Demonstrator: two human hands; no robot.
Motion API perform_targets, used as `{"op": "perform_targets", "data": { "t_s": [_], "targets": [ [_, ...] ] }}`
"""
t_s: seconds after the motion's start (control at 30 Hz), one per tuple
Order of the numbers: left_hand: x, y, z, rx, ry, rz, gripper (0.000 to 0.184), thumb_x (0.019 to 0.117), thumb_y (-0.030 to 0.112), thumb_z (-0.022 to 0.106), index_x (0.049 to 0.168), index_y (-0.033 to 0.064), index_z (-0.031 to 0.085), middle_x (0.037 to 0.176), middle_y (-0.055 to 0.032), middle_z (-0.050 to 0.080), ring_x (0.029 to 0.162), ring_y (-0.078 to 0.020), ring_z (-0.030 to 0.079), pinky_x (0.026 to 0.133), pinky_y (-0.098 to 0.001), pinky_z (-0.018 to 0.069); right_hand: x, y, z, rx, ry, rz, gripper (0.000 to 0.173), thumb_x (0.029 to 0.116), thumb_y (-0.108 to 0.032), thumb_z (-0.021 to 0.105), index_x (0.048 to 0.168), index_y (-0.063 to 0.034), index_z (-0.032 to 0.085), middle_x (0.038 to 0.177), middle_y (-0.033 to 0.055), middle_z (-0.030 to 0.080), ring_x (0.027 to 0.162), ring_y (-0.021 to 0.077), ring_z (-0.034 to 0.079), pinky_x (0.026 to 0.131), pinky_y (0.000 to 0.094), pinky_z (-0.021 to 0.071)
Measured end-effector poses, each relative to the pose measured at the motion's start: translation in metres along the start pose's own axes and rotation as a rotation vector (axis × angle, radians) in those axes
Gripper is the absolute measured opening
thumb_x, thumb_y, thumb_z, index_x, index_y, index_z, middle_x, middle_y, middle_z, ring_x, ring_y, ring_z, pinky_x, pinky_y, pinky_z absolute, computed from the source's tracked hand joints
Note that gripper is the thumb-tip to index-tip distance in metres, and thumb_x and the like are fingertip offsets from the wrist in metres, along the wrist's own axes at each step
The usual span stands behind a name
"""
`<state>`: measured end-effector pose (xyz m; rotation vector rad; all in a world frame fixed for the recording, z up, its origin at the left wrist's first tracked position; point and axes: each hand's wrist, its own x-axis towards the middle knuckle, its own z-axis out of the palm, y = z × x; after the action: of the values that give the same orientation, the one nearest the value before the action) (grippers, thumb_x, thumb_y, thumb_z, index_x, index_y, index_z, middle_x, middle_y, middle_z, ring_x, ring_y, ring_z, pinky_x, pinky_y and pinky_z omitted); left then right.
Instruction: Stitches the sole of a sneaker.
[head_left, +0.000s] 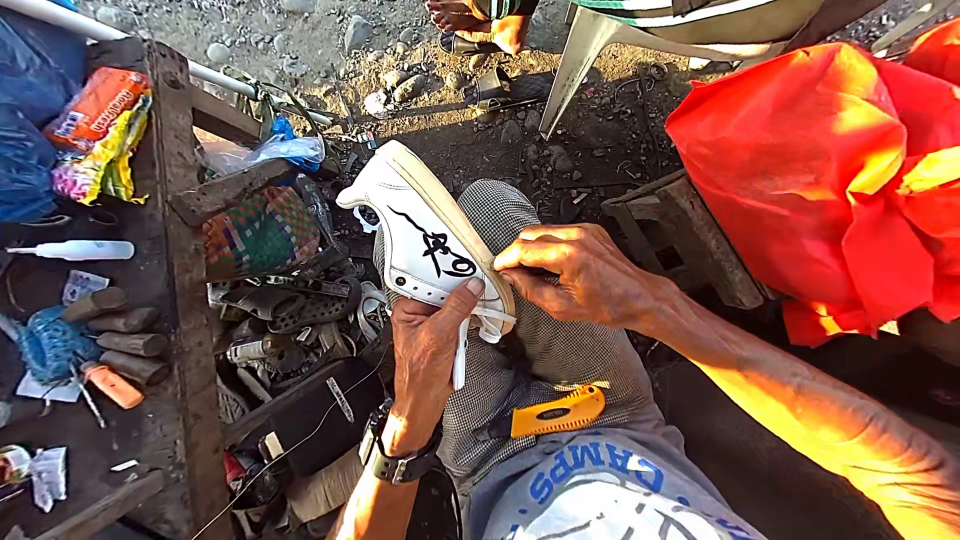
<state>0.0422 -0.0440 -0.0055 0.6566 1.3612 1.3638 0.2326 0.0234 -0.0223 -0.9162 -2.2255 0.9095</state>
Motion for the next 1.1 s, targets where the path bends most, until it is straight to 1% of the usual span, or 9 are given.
{"op": "perform_targets", "data": {
  "t_s": [0.2,0.33,0.47,0.57,0.67,0.77,0.9,1.0,1.1],
  "targets": [
    [-0.006,-0.003,0.009,-0.009,0.043,0.0,0.01,0.0839,-0.008,0.069,0.092,-0.0018,0.071,0.084,-0.0085,0.075,0.078,-0.0137,0.073,0.074,-0.031,0.0626,0.017,-0.014,-0.016,-0.223,-0.17,-0.04,0.02,0.0971,-0.021,0.055,0.09,-0.0137,0.071,0.071,0.002,0.062,0.064,0.018,0.063,0.053,0.0377,0.0476],
    [-0.003,-0.004,0.012,-0.053,0.048,0.011,0.01,0.0846,-0.006,0.07,0.093,-0.0018,0.073,0.085,-0.0096,0.075,0.079,-0.0141,0.073,0.076,-0.0321,0.0618,0.036,-0.018,-0.013,-0.313,-0.118,-0.122,0.013,0.0871,-0.019,0.059,0.077,-0.0124,0.063,0.062,0.0028,0.056,0.054,0.0206,0.06,0.043,0.0398,0.0462],
    [0.0,-0.008,0.01,-0.063,0.028,-0.004,0.008,0.0844,-0.002,0.072,0.092,-0.0018,0.073,0.085,-0.0114,0.075,0.08,-0.016,0.073,0.076,-0.0338,0.0613,0.041,-0.017,-0.003,-0.377,-0.063,-0.162,0.013,0.0815,-0.02,0.06,0.07,-0.0131,0.06,0.06,0.0024,0.055,0.052,0.0195,0.061,0.042,0.039,0.0472],
    [0.004,0.0,-0.002,-0.007,-0.13,-0.011,0.011,0.0882,0.0,0.071,0.099,-0.0005,0.073,0.09,-0.0085,0.076,0.084,-0.014,0.073,0.081,-0.0332,0.061,0.042,-0.015,-0.008,-0.37,-0.081,-0.166,0.014,0.0839,-0.021,0.061,0.072,-0.0137,0.061,0.061,0.0022,0.057,0.053,0.0189,0.062,0.042,0.0393,0.0481],
    [0.019,0.015,-0.029,0.349,-0.369,0.049,0.016,0.0952,0.017,0.07,0.104,0.0041,0.074,0.093,-0.0023,0.076,0.086,-0.0094,0.073,0.083,-0.0323,0.0609,0.04,-0.01,-0.019,-0.372,-0.139,-0.204,0.015,0.0894,-0.023,0.062,0.079,-0.0136,0.065,0.068,0.0028,0.062,0.06,0.0198,0.066,0.046,0.0408,0.0516],
    [0.032,0.029,-0.056,0.554,-0.503,0.057,0.019,0.0936,0.023,0.073,0.104,0.0076,0.076,0.094,-0.0002,0.076,0.088,-0.0087,0.073,0.085,-0.0333,0.0612,0.039,-0.007,-0.027,-0.373,-0.222,-0.217,0.016,0.0952,-0.024,0.062,0.086,-0.012,0.068,0.077,0.0056,0.067,0.07,0.023,0.07,0.055,0.0433,0.0564],
    [0.045,0.036,-0.084,0.546,-0.511,0.152,0.014,0.0912,0.015,0.074,0.101,0.0053,0.077,0.094,-0.0009,0.075,0.081,-0.0073,0.07,0.077,-0.0277,0.0596,0.043,-0.003,-0.029,-0.338,-0.24,-0.248,0.017,0.0962,-0.023,0.061,0.085,-0.0114,0.067,0.074,0.0053,0.065,0.069,0.0212,0.068,0.056,0.0415,0.0545],
    [0.045,0.03,-0.068,0.407,-0.395,0.214,0.028,0.0912,0.003,0.066,0.119,0.002,0.069,0.098,-0.0012,0.072,0.072,-0.0066,0.067,0.066,-0.0246,0.0585,0.047,-0.002,-0.028,-0.314,-0.226,-0.277,0.015,0.0951,-0.02,0.059,0.085,-0.0112,0.067,0.075,0.0044,0.066,0.069,0.0195,0.068,0.056,0.0393,0.0541],
    [0.048,0.014,-0.054,0.522,-0.513,0.182,0.013,0.0929,0.008,0.065,0.102,0.0034,0.073,0.089,-0.0013,0.074,0.082,-0.0071,0.07,0.08,-0.0305,0.0595,0.054,-0.007,-0.034,-0.259,-0.299,-0.19,0.022,0.0995,-0.022,0.057,0.091,-0.0073,0.071,0.08,0.0087,0.069,0.075,0.0241,0.069,0.062,0.0451,0.0534]
  ]
}}
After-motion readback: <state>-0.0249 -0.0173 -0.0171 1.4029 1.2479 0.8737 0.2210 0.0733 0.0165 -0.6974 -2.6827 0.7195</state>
